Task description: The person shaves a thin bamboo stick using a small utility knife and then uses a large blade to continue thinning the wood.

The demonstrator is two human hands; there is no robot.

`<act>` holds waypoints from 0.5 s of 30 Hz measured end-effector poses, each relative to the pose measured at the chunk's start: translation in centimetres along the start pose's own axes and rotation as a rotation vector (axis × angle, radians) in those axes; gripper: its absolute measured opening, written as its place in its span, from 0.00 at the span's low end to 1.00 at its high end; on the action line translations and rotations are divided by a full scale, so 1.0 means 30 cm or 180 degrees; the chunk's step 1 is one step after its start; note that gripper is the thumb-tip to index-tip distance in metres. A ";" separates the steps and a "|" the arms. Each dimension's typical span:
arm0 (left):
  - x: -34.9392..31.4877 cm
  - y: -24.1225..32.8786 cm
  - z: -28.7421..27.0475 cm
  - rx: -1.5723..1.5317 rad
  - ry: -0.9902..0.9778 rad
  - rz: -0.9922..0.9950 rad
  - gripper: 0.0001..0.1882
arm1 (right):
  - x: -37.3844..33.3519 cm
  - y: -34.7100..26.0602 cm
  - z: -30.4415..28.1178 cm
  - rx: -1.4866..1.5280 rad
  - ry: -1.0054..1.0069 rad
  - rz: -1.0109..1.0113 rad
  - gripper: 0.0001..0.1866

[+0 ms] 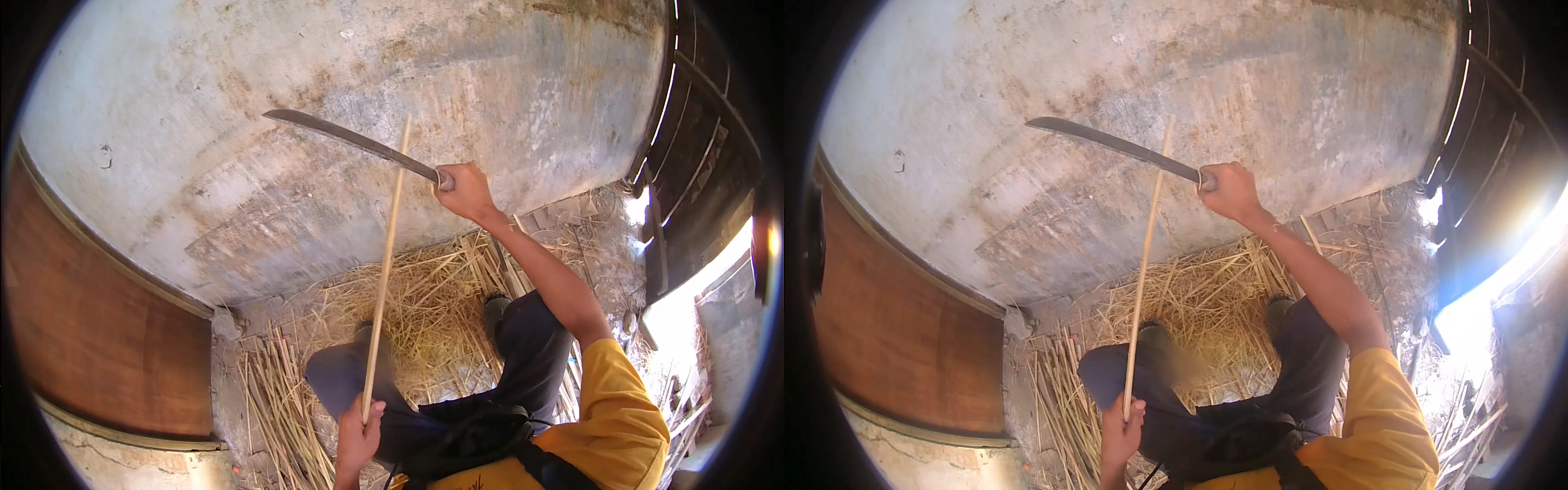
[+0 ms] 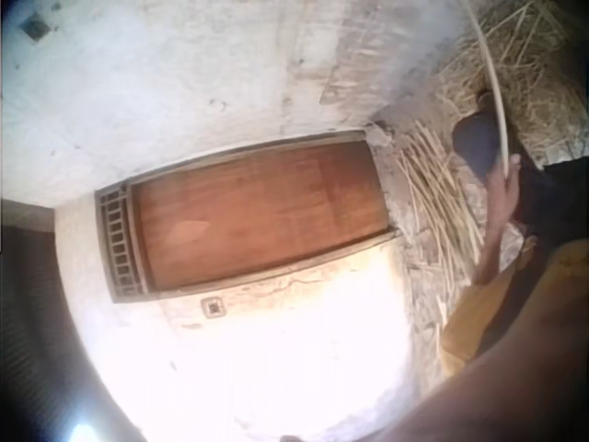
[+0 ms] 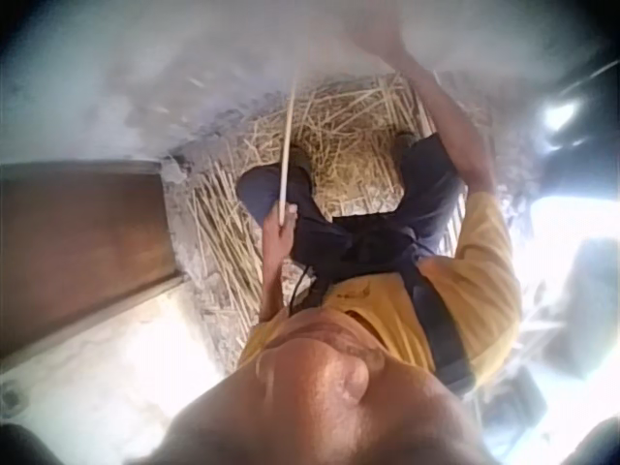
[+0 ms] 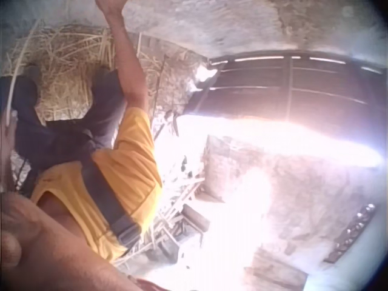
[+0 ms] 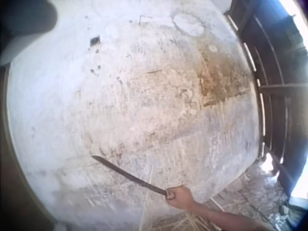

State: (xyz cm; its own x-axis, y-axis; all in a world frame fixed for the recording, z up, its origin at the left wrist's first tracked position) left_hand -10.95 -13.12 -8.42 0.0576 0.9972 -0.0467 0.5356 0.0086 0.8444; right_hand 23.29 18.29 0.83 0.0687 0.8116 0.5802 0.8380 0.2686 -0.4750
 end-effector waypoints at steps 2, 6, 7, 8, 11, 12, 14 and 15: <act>0.026 -0.022 0.016 -0.0794 -0.0104 -0.0049 0.16 | -0.020 -0.023 0.011 0.0395 -0.0115 0.0063 0.08; 0.042 -0.035 0.070 -0.2293 -0.0833 -0.0722 0.20 | -0.051 -0.031 0.022 0.0685 -0.0395 0.0062 0.10; 0.047 -0.029 0.089 -0.2540 -0.1022 -0.0726 0.22 | -0.055 -0.041 0.024 0.1136 -0.0459 0.0060 0.14; 0.046 -0.024 0.108 -0.2792 -0.1213 -0.0733 0.24 | -0.061 -0.061 0.015 0.1582 -0.0529 0.0060 0.18; 0.038 -0.044 0.133 -0.2835 -0.1442 -0.0767 0.27 | -0.082 -0.124 -0.009 0.2144 -0.0859 0.0317 0.24; 0.033 -0.047 0.137 -0.2827 -0.1446 -0.0783 0.27 | -0.089 -0.135 -0.016 0.2327 -0.0961 0.0412 0.26; 0.015 -0.045 0.157 -0.3132 -0.1642 -0.0941 0.27 | -0.128 -0.108 0.026 0.2683 -0.1454 0.1185 0.26; 0.012 -0.050 0.156 -0.3123 -0.1643 -0.0970 0.27 | -0.133 -0.114 0.018 0.2696 -0.1461 0.1210 0.26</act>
State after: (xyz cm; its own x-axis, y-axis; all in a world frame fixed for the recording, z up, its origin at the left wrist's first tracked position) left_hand -7.78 -13.11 -12.19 0.4980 0.7969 -0.3421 -0.2871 0.5238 0.8020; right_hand 19.84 14.42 -0.22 -0.1127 0.9911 0.0709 0.1366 0.0861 -0.9869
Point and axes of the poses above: each hand's wrist, its own x-axis towards the middle knuckle, its own z-axis out of the palm, y = z × x, the point moved 8 cm from there along x, towards the middle knuckle, and after that the axes turned 6 degrees about -x, right-handed, at the moved point
